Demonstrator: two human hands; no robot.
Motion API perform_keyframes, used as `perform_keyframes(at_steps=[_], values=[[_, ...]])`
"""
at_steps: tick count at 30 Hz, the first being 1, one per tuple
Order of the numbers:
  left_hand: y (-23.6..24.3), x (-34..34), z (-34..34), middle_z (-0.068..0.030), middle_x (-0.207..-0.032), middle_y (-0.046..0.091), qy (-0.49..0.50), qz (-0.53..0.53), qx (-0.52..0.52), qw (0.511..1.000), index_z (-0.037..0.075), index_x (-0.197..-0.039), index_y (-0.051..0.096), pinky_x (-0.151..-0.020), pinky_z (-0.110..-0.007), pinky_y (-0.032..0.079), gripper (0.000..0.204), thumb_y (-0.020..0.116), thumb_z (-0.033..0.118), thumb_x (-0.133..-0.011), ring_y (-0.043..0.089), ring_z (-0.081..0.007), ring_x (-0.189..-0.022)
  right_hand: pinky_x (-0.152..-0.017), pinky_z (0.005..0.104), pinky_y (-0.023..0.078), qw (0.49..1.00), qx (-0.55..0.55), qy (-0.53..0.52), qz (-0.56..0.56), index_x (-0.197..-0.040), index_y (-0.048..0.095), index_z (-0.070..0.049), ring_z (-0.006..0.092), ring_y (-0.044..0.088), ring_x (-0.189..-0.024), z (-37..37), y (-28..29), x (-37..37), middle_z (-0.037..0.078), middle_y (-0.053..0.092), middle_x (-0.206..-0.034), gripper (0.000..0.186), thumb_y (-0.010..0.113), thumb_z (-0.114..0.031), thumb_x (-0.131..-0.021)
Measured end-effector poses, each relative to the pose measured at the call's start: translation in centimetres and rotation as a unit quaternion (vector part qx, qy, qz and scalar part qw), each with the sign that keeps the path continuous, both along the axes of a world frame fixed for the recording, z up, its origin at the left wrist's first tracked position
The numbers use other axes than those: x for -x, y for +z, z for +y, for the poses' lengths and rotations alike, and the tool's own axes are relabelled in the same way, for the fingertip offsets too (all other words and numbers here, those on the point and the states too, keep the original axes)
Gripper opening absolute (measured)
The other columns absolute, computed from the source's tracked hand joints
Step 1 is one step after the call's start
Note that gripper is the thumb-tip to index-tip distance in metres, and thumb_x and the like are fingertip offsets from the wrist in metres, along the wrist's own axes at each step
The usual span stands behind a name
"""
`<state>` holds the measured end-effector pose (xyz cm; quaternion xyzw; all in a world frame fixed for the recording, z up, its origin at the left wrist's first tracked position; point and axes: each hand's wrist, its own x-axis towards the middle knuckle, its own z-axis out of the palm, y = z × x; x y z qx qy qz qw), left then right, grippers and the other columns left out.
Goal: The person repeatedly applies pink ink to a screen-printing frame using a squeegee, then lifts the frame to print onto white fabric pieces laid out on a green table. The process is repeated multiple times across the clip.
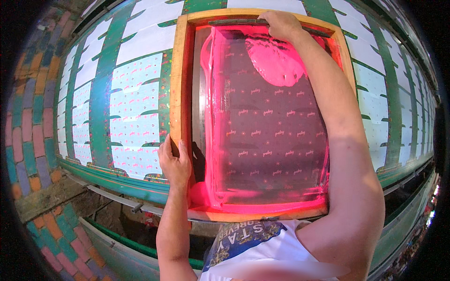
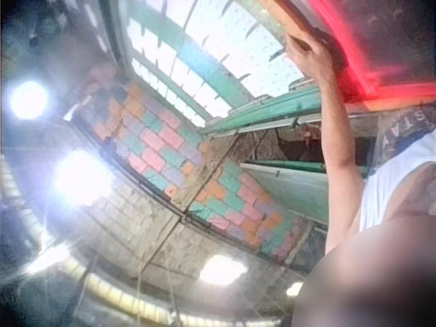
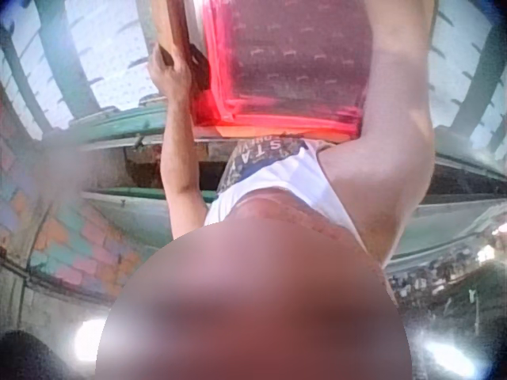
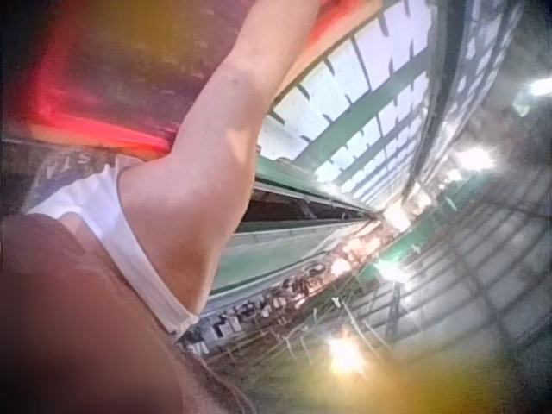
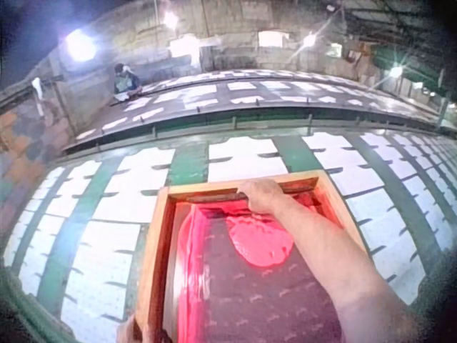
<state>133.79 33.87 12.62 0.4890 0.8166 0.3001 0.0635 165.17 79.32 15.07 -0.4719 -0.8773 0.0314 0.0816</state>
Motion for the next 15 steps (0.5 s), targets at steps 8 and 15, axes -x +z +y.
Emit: perform_keyframes(at_steps=[8, 15], values=[[-0.2, 0.3, -0.2, -0.0222, -0.120, 0.074, -0.013, -0.003, -0.008, 1.000, -0.004, -0.143, 0.068, -0.102, -0.050, 0.055, 0.046, 0.077, 0.022, -0.106, 0.069, -0.0418, -0.116, -0.100, 0.0568, 0.060, 0.997, 0.042, 0.031, -0.059, -0.135, 0.078, -0.015, 0.0426, 0.075, -0.116, -3.0, 2.0, 0.2, 0.022, 0.080, -0.118, 0.054, 0.062, -0.003, -0.085], [-0.9, 0.7, 0.0, -0.0264, -0.123, 0.074, -0.023, 0.025, -0.035, 0.999, -0.008, -0.142, 0.068, -0.104, -0.053, 0.055, 0.052, 0.077, 0.028, -0.105, 0.069, -0.0450, -0.118, -0.095, 0.0573, 0.064, 0.995, 0.060, 0.067, -0.051, -0.127, 0.082, -0.016, 0.0407, 0.079, -0.111, -15.0, 2.7, -1.0, 0.019, 0.082, -0.115, 0.043, 0.068, -0.011, -0.087]])
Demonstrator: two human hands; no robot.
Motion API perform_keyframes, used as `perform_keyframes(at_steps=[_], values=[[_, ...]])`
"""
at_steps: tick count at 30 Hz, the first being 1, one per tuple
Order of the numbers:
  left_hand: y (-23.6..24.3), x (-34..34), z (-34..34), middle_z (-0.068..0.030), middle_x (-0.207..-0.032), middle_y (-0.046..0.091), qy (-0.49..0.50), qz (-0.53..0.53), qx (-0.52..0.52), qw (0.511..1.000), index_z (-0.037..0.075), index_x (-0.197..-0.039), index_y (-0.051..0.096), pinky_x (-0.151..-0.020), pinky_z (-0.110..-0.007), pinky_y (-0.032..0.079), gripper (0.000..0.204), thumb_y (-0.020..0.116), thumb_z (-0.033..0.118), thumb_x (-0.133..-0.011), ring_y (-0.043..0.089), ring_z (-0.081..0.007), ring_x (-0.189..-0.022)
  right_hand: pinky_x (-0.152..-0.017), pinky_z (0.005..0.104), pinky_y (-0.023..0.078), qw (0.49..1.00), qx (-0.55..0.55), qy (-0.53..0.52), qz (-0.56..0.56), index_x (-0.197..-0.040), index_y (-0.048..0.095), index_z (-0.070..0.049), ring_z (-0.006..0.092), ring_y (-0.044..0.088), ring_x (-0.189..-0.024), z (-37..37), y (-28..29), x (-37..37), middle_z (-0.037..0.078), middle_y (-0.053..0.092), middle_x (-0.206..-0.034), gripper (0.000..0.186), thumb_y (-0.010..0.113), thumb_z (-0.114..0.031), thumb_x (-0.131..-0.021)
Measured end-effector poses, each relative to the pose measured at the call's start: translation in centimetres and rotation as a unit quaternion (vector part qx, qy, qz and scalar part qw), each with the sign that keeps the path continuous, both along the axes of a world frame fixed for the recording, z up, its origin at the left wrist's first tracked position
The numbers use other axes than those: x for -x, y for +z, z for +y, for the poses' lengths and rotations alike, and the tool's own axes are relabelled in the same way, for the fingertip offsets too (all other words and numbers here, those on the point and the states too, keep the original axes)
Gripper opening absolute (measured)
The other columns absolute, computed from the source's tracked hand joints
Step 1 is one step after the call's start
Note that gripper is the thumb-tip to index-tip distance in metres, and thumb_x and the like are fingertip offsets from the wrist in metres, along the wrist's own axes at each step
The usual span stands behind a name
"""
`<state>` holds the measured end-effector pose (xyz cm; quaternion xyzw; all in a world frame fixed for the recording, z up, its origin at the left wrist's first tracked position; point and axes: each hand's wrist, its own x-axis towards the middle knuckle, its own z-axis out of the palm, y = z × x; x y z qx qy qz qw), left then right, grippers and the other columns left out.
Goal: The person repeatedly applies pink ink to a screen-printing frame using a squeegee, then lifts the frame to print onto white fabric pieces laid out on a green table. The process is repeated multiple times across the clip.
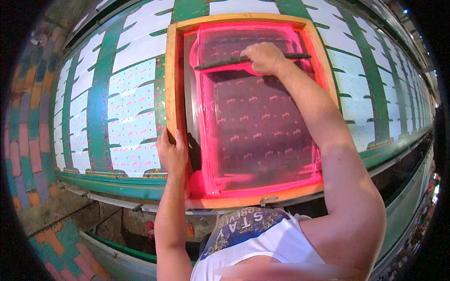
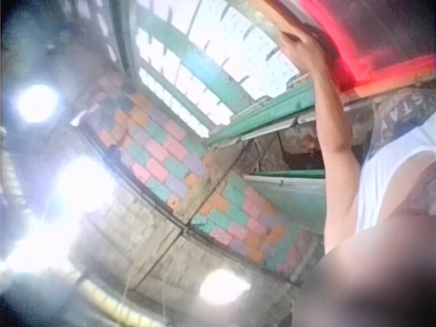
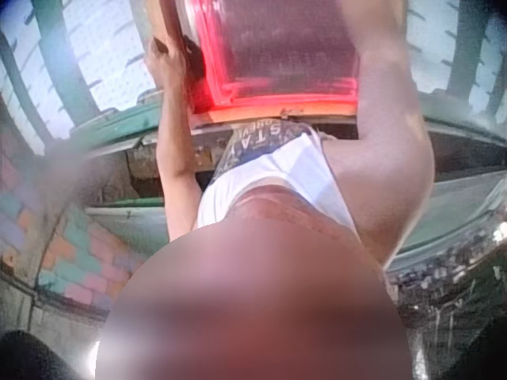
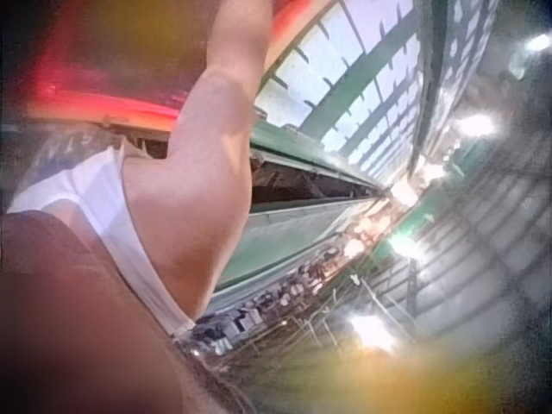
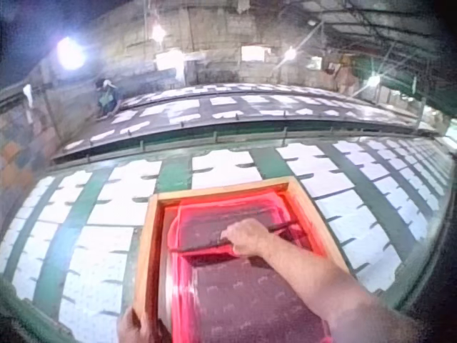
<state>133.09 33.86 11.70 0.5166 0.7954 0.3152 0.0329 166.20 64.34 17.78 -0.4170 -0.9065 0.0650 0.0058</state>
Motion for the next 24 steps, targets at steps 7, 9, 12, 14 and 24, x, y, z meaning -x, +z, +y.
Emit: perform_keyframes(at_steps=[7, 9, 12, 14, 24], values=[[-0.3, 0.8, 0.4, -0.0302, -0.121, 0.075, -0.032, -0.020, 0.004, 0.999, -0.008, -0.138, 0.069, -0.105, -0.055, 0.054, 0.053, 0.077, 0.032, -0.103, 0.070, -0.0491, -0.117, -0.092, 0.0559, 0.064, 0.999, 0.030, -0.011, 0.016, -0.121, 0.082, -0.017, 0.0384, 0.079, -0.107, -16.0, 0.9, -1.5, 0.014, 0.082, -0.116, 0.039, 0.070, -0.009, -0.086], [-0.2, 0.9, 0.6, -0.0305, -0.121, 0.075, -0.043, -0.005, -0.007, 0.999, -0.007, -0.135, 0.070, -0.105, -0.057, 0.054, 0.050, 0.076, 0.030, -0.102, 0.069, -0.0503, -0.117, -0.091, 0.0552, 0.064, 1.000, 0.026, -0.005, 0.012, -0.120, 0.082, -0.018, 0.0376, 0.079, -0.107, -20.6, 1.2, -1.8, 0.013, 0.082, -0.117, 0.037, 0.070, -0.008, -0.086], [0.0, 0.6, 0.4, -0.0305, -0.124, 0.074, -0.034, 0.013, 0.006, 0.999, -0.006, -0.136, 0.069, -0.104, -0.058, 0.054, 0.051, 0.075, 0.030, -0.101, 0.068, -0.0506, -0.120, -0.091, 0.0541, 0.064, 0.998, 0.055, -0.032, -0.004, -0.117, 0.082, -0.018, 0.0369, 0.079, -0.107, -27.1, 1.5, -1.7, 0.012, 0.081, -0.113, 0.035, 0.072, -0.008, -0.084], [0.3, 0.4, 0.4, -0.0296, -0.126, 0.074, -0.022, 0.003, 0.024, 0.999, -0.005, -0.137, 0.068, -0.105, -0.058, 0.055, 0.052, 0.075, 0.031, -0.101, 0.068, -0.0497, -0.121, -0.091, 0.0532, 0.064, 0.997, 0.062, -0.037, 0.013, -0.116, 0.082, -0.017, 0.0355, 0.079, -0.106, -31.2, 1.6, -1.8, 0.010, 0.080, -0.110, 0.035, 0.073, -0.008, -0.083], [1.3, 0.3, 0.1, -0.0273, -0.135, 0.072, -0.027, -0.034, 0.065, 0.997, -0.003, -0.145, 0.065, -0.110, -0.058, 0.053, 0.058, 0.075, 0.034, -0.101, 0.065, -0.0472, -0.129, -0.098, 0.0465, 0.060, 1.000, 0.025, 0.012, 0.015, -0.126, 0.078, -0.014, 0.0304, 0.073, -0.111, -41.9, 1.0, -3.0, 0.007, 0.076, -0.113, 0.045, 0.080, -0.009, -0.082]])
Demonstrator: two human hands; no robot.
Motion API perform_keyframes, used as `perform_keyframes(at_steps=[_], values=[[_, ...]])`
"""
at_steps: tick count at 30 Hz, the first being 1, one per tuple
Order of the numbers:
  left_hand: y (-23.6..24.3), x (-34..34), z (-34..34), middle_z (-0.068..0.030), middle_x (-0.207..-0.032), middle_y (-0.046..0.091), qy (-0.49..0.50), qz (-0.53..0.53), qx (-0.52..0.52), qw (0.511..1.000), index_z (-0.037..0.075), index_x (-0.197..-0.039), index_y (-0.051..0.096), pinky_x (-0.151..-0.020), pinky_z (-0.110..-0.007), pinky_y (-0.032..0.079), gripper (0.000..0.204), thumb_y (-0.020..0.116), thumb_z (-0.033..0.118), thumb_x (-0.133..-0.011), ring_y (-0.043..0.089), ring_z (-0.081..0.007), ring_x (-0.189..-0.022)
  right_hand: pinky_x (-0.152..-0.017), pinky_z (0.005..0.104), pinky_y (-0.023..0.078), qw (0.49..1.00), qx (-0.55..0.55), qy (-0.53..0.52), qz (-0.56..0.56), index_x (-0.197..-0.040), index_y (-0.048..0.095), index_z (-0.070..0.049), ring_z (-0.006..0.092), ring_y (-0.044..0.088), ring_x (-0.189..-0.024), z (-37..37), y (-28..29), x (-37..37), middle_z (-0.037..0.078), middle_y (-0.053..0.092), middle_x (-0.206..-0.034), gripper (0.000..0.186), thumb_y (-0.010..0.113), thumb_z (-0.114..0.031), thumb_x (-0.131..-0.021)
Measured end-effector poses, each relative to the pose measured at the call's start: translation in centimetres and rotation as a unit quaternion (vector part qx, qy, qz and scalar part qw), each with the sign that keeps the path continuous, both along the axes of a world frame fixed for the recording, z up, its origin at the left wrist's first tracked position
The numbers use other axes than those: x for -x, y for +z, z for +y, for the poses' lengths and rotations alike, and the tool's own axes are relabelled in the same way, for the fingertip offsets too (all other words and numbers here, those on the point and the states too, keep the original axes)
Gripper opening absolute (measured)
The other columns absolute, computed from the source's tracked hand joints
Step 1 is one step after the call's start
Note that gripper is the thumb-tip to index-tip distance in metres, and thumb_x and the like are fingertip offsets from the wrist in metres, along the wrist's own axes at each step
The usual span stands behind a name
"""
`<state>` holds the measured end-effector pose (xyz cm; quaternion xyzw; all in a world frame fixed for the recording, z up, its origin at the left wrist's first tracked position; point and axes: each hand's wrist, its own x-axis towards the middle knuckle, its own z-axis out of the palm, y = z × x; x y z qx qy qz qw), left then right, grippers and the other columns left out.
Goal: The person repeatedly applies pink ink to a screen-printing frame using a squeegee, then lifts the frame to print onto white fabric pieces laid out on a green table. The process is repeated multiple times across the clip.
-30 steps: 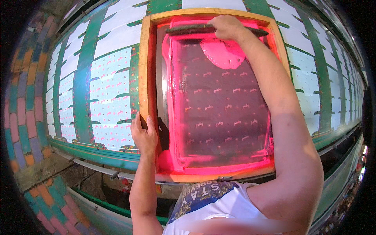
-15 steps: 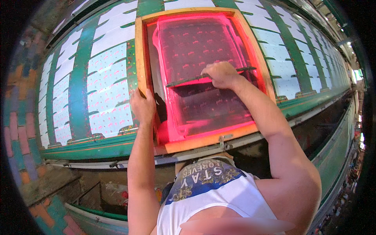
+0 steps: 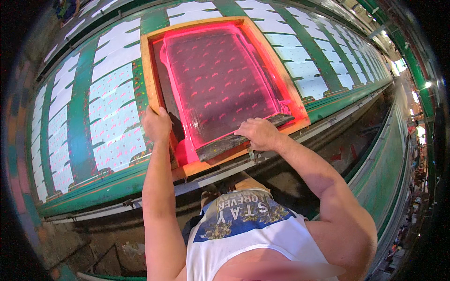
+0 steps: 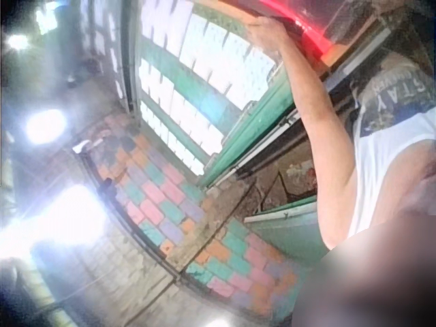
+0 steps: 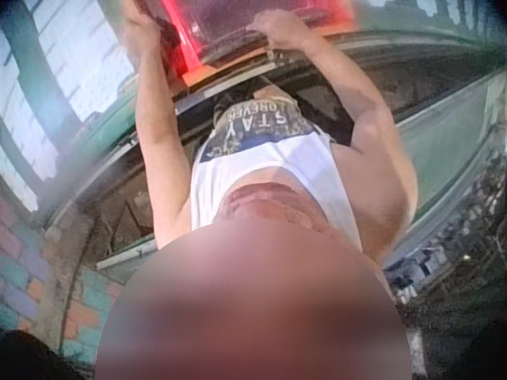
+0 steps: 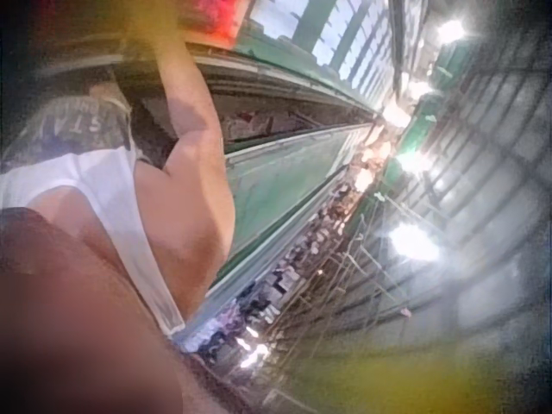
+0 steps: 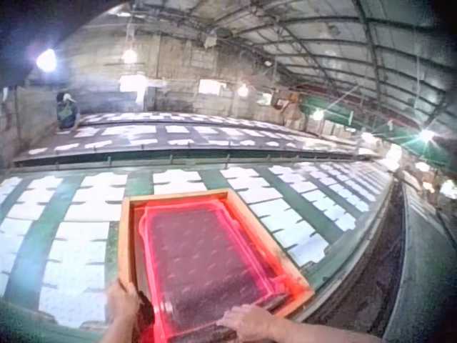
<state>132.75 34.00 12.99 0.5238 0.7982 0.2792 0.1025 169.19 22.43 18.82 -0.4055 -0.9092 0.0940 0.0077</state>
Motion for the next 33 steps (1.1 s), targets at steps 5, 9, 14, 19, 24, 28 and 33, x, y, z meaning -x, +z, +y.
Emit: perform_keyframes(at_steps=[5, 9, 14, 19, 24, 28, 33], values=[[-0.9, 0.2, 0.1, -0.0290, -0.137, 0.071, -0.004, 0.020, -0.022, 1.000, -0.005, -0.146, 0.065, -0.112, -0.057, 0.052, 0.058, 0.075, 0.031, -0.102, 0.064, -0.0482, -0.131, -0.095, 0.0503, 0.062, 0.989, 0.143, -0.007, -0.037, -0.125, 0.080, -0.013, 0.0355, 0.077, -0.112, 4.8, 1.7, -1.6, 0.015, 0.080, -0.115, 0.043, 0.076, -0.005, -0.082], [-1.4, 0.3, 0.4, -0.0304, -0.134, 0.071, 0.001, 0.049, -0.049, 0.998, -0.007, -0.144, 0.066, -0.112, -0.057, 0.052, 0.057, 0.075, 0.030, -0.102, 0.065, -0.0486, -0.129, -0.092, 0.0559, 0.061, 0.941, 0.330, 0.031, -0.072, -0.125, 0.080, -0.012, 0.0428, 0.078, -0.106, 14.3, 2.1, -1.9, 0.021, 0.082, -0.110, 0.040, 0.077, -0.018, -0.086], [-1.1, 0.2, 0.2, -0.0309, -0.128, 0.073, 0.012, 0.005, -0.037, 0.999, -0.007, -0.143, 0.067, -0.109, -0.055, 0.053, 0.057, 0.078, 0.032, -0.102, 0.067, -0.0487, -0.124, -0.088, 0.0563, 0.059, 0.960, 0.274, 0.042, -0.035, -0.108, 0.082, -0.008, 0.0456, 0.077, -0.103, 28.0, 0.6, -1.9, 0.026, 0.080, -0.105, 0.029, 0.076, -0.024, -0.085], [-1.0, -0.3, 0.0, -0.0284, -0.128, 0.073, 0.033, 0.009, -0.046, 0.998, -0.007, -0.145, 0.067, -0.108, -0.053, 0.054, 0.056, 0.080, 0.028, -0.103, 0.068, -0.0459, -0.123, -0.093, 0.0576, 0.060, 0.994, 0.101, 0.016, -0.038, -0.111, 0.084, -0.011, 0.0463, 0.077, -0.107, 42.6, -0.2, -0.9, 0.025, 0.080, -0.110, 0.029, 0.068, -0.014, -0.086], [-0.9, -0.6, -0.1, -0.0261, -0.127, 0.073, 0.047, -0.009, -0.036, 0.998, -0.007, -0.146, 0.066, -0.108, -0.050, 0.054, 0.055, 0.080, 0.025, -0.103, 0.068, -0.0440, -0.122, -0.096, 0.0590, 0.059, 0.998, -0.017, -0.064, 0.016, -0.124, 0.081, -0.015, 0.0428, 0.076, -0.112, 51.5, -1.4, 0.7, 0.022, 0.080, -0.113, 0.044, 0.064, -0.003, -0.085], [-1.2, -0.6, -0.3, -0.0245, -0.128, 0.073, 0.052, -0.021, -0.048, 0.997, -0.006, -0.145, 0.066, -0.108, -0.049, 0.054, 0.054, 0.081, 0.023, -0.102, 0.068, -0.0431, -0.122, -0.097, 0.0579, 0.061, 0.993, -0.069, -0.097, 0.020, -0.130, 0.080, -0.020, 0.0421, 0.077, -0.113, 54.3, -2.4, 1.3, 0.018, 0.081, -0.117, 0.047, 0.063, -0.006, -0.089], [-1.2, -0.6, -0.2, -0.0240, -0.128, 0.073, 0.051, -0.006, -0.050, 0.997, -0.006, -0.144, 0.067, -0.107, -0.050, 0.055, 0.053, 0.081, 0.023, -0.102, 0.068, -0.0431, -0.121, -0.097, 0.0582, 0.062, 0.993, -0.098, -0.063, -0.029, -0.128, 0.080, -0.018, 0.0411, 0.077, -0.113, 53.3, -2.9, 1.2, 0.018, 0.081, -0.117, 0.042, 0.065, -0.011, -0.089]])
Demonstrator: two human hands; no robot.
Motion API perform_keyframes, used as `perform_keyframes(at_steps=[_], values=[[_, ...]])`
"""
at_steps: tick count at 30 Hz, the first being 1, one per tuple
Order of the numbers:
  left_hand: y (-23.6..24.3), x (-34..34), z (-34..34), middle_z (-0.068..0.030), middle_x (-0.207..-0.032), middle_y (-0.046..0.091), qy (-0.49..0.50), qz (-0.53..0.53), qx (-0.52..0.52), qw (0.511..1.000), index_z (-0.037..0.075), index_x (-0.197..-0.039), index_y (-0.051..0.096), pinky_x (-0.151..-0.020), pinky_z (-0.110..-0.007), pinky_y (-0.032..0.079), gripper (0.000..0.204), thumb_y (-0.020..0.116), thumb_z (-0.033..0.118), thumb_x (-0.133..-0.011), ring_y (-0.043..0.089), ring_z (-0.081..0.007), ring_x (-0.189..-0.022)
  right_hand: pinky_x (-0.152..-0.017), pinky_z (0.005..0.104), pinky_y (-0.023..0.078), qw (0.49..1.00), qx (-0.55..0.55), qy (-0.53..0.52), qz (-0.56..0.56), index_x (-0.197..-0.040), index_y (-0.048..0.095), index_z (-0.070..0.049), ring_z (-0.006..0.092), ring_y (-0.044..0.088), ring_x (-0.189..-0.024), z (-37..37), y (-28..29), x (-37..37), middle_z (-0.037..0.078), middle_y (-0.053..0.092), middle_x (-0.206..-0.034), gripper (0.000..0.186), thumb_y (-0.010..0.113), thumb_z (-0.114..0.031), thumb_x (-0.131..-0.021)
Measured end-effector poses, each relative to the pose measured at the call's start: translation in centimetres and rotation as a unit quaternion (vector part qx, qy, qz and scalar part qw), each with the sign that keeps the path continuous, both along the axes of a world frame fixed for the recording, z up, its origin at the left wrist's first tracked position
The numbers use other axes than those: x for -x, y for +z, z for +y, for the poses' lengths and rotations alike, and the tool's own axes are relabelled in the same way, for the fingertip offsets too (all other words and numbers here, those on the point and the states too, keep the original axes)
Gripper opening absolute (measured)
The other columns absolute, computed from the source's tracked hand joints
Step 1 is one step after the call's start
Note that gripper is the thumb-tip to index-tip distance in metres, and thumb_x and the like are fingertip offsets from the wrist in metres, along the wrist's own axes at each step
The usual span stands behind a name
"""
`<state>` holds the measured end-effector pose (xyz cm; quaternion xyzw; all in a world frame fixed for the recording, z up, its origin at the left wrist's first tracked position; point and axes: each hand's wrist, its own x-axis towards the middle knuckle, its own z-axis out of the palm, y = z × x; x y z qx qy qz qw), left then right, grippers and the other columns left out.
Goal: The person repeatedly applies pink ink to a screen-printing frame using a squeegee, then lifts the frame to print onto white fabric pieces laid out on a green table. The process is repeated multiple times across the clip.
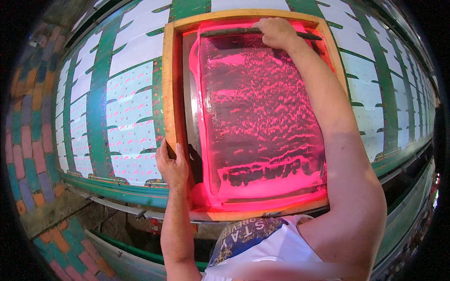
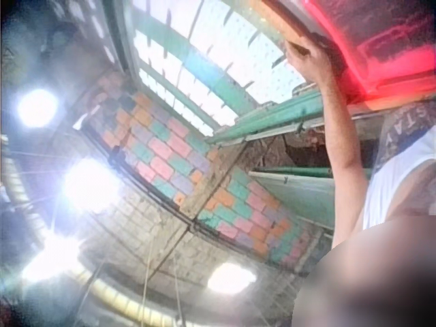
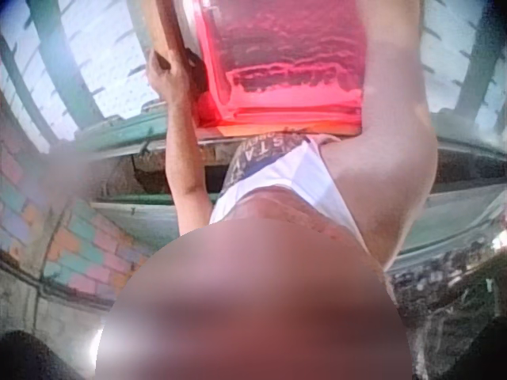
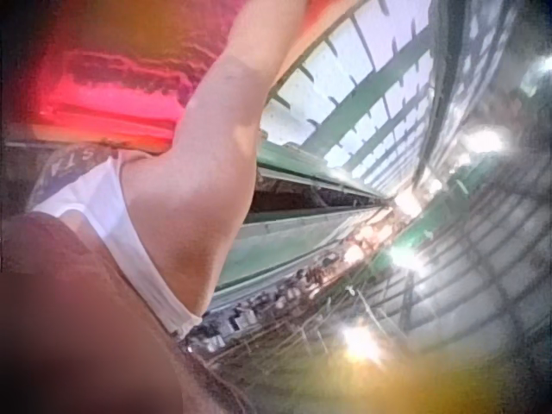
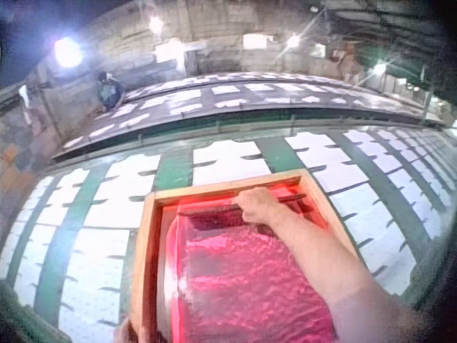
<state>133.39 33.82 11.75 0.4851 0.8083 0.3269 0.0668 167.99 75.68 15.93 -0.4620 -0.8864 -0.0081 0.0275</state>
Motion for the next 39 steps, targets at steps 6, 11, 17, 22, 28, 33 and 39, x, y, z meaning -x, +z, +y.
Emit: perform_keyframes(at_steps=[6, 11, 17, 22, 28, 33, 39], values=[[0.8, -0.2, 0.1, -0.0266, -0.130, 0.073, -0.002, -0.006, 0.021, 1.000, -0.007, -0.144, 0.067, -0.109, -0.051, 0.054, 0.053, 0.079, 0.026, -0.104, 0.067, -0.0450, -0.124, -0.095, 0.0547, 0.064, 0.999, 0.014, 0.038, 0.035, -0.123, 0.082, -0.017, 0.0366, 0.078, -0.110, -9.1, 0.4, -1.3, 0.013, 0.081, -0.117, 0.039, 0.071, -0.011, -0.086], [0.3, 0.7, 0.4, -0.0318, -0.135, 0.071, -0.030, 0.019, 0.013, 0.999, -0.007, -0.143, 0.067, -0.112, -0.054, 0.053, 0.055, 0.077, 0.030, -0.104, 0.066, -0.0482, -0.129, -0.093, 0.0514, 0.063, 0.997, 0.047, 0.037, 0.046, -0.120, 0.082, -0.017, 0.0354, 0.077, -0.109, -19.2, 1.4, -2.6, 0.012, 0.077, -0.109, 0.039, 0.069, -0.005, -0.085], [0.0, 1.1, 0.7, -0.0341, -0.126, 0.072, -0.073, 0.052, -0.010, 0.996, -0.005, -0.130, 0.070, -0.107, -0.057, 0.055, 0.047, 0.080, 0.028, -0.098, 0.068, -0.0530, -0.122, -0.091, 0.0518, 0.064, 0.996, 0.070, 0.037, 0.043, -0.115, 0.082, -0.017, 0.0356, 0.078, -0.105, -32.7, 1.7, -3.7, 0.011, 0.076, -0.106, 0.030, 0.073, -0.011, -0.087], [0.5, 0.6, 0.2, -0.0292, -0.119, 0.073, -0.062, 0.083, -0.038, 0.994, -0.003, -0.123, 0.069, -0.102, -0.059, 0.055, 0.042, 0.080, 0.028, -0.096, 0.069, -0.0514, -0.116, -0.089, 0.0510, 0.063, 0.996, 0.081, 0.025, 0.020, -0.117, 0.082, -0.018, 0.0344, 0.077, -0.105, -43.0, 1.8, -3.8, 0.011, 0.076, -0.107, 0.031, 0.073, -0.013, -0.088], [0.7, 0.5, 0.2, -0.0268, -0.127, 0.074, -0.044, 0.092, 0.020, 0.995, -0.002, -0.139, 0.066, -0.104, -0.057, 0.057, 0.054, 0.076, 0.034, -0.100, 0.071, -0.0480, -0.120, -0.092, 0.0478, 0.061, 0.996, 0.073, 0.047, 0.023, -0.118, 0.081, -0.014, 0.0308, 0.076, -0.106, -51.3, 2.5, -4.0, 0.010, 0.075, -0.106, 0.031, 0.074, -0.013, -0.088], [1.3, 0.0, 0.3, -0.0269, -0.126, 0.075, -0.010, 0.107, 0.076, 0.991, -0.002, -0.133, 0.068, -0.100, -0.059, 0.059, 0.055, 0.074, 0.043, -0.102, 0.073, -0.0485, -0.118, -0.095, 0.0522, 0.057, 0.994, 0.080, 0.061, 0.046, -0.118, 0.078, -0.009, 0.0370, 0.073, -0.109, -54.1, 2.5, -4.2, 0.016, 0.074, -0.107, 0.041, 0.082, -0.036, -0.087], [1.8, -0.7, 0.7, -0.0276, -0.120, 0.077, 0.038, 0.143, 0.141, 0.979, -0.002, -0.123, 0.071, -0.096, -0.061, 0.060, 0.064, 0.067, 0.059, -0.104, 0.075, -0.0491, -0.113, -0.110, 0.0513, 0.052, 0.977, 0.087, 0.103, 0.162, -0.133, 0.075, -0.005, 0.0374, 0.067, -0.126, -56.0, 1.9, -6.7, 0.017, 0.073, -0.127, 0.062, 0.085, -0.048, -0.089]])
